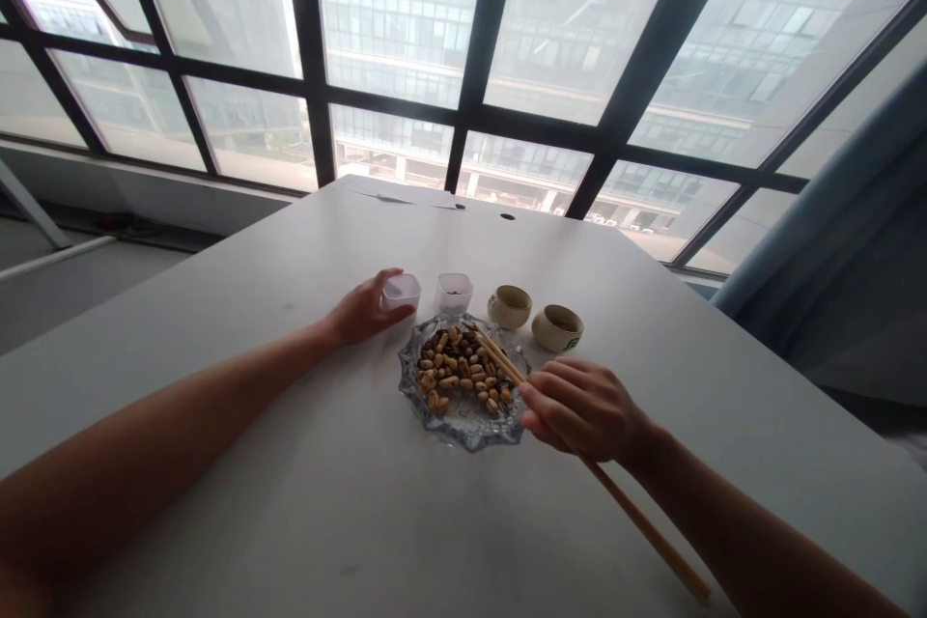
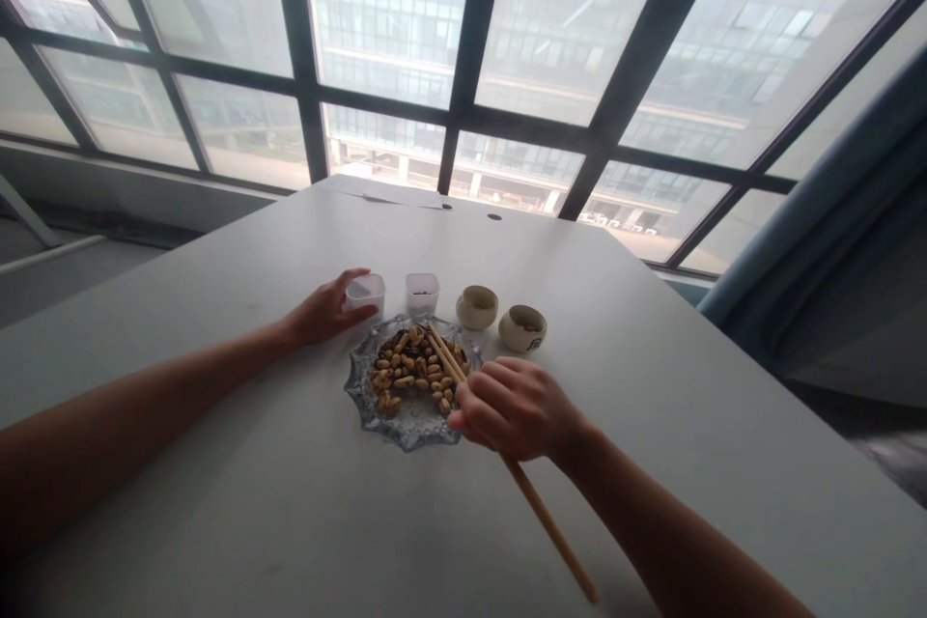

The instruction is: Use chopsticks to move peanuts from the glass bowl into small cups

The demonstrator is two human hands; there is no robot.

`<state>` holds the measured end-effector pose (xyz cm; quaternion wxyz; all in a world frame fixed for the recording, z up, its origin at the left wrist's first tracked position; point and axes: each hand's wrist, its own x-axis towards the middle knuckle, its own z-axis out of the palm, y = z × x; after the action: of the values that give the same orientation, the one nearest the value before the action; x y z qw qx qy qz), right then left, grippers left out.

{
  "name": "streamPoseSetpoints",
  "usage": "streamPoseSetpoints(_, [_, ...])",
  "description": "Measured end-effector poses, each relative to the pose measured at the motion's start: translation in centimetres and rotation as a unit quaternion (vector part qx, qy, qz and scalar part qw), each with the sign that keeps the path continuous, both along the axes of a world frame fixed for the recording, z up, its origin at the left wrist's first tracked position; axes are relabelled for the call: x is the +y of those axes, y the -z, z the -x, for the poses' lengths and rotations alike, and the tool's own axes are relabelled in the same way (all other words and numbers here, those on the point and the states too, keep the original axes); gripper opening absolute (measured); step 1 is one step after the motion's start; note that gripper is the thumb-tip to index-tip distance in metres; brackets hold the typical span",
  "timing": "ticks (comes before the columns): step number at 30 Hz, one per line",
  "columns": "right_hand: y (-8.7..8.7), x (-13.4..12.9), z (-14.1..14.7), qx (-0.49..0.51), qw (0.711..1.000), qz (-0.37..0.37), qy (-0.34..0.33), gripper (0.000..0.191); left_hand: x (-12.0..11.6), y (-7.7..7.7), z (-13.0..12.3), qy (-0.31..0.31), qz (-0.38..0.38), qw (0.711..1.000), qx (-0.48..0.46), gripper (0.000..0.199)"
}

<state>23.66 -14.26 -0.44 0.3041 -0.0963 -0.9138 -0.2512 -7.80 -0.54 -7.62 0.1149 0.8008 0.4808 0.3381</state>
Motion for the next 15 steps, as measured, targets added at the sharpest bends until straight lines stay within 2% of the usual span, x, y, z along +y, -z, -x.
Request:
streamPoseSetpoints(10, [0.53, 0.00, 0.39, -0.008, 1.000, -0.003, -0.006, 0.019, -0.04, -0.05, 0.01, 0.008, -0.007, 1.000, -0.007, 0.074])
streamPoseSetpoints(15, [0.65, 0.05, 0.29, -0.009, 1.000, -0.001, -0.011, 0.014, -0.22, -0.20, -0.02, 0.006, -0.001, 1.000, -0.003, 0.075])
